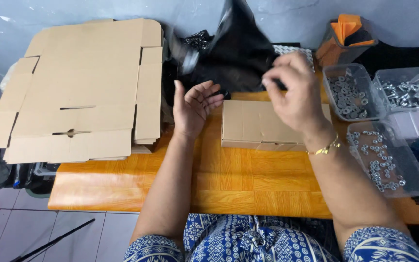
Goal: Applying a substance to a cardboard box and wrapping it in black plastic film
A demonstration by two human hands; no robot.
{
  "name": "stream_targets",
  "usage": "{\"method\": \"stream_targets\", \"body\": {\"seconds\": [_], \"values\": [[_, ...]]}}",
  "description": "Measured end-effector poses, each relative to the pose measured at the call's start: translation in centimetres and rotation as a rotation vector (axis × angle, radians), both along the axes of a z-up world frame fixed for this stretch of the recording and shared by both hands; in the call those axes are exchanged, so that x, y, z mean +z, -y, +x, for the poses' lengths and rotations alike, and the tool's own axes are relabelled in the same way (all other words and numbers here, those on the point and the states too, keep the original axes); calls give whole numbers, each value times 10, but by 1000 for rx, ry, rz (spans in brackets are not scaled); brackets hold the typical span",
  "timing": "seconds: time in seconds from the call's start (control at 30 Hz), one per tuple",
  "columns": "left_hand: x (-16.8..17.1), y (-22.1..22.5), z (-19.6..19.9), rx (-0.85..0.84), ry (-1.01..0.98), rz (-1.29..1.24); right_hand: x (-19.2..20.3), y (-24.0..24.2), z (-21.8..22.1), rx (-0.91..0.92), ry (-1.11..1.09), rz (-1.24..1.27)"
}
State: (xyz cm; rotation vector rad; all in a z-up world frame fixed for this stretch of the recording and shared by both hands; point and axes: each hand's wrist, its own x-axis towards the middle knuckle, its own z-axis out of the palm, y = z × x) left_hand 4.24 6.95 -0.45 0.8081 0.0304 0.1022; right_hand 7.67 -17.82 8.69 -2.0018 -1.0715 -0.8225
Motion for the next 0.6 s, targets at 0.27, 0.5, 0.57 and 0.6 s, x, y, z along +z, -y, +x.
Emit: {"method": "stream_targets", "body": {"seconds": [0.27,0.5,0.57,0.6], "values": [[-11,-3,1,-154,116,-78,-24,2,-53,-32,7,-188],[-11,12,4,10,55,11,-20,19,-46,-138,-208,83],[-7,17,7,58,63,-26,-25,16,-51,-171,-127,74],[-5,19,7,105,72,-62,-27,15,-54,-203,-44,66]]}}
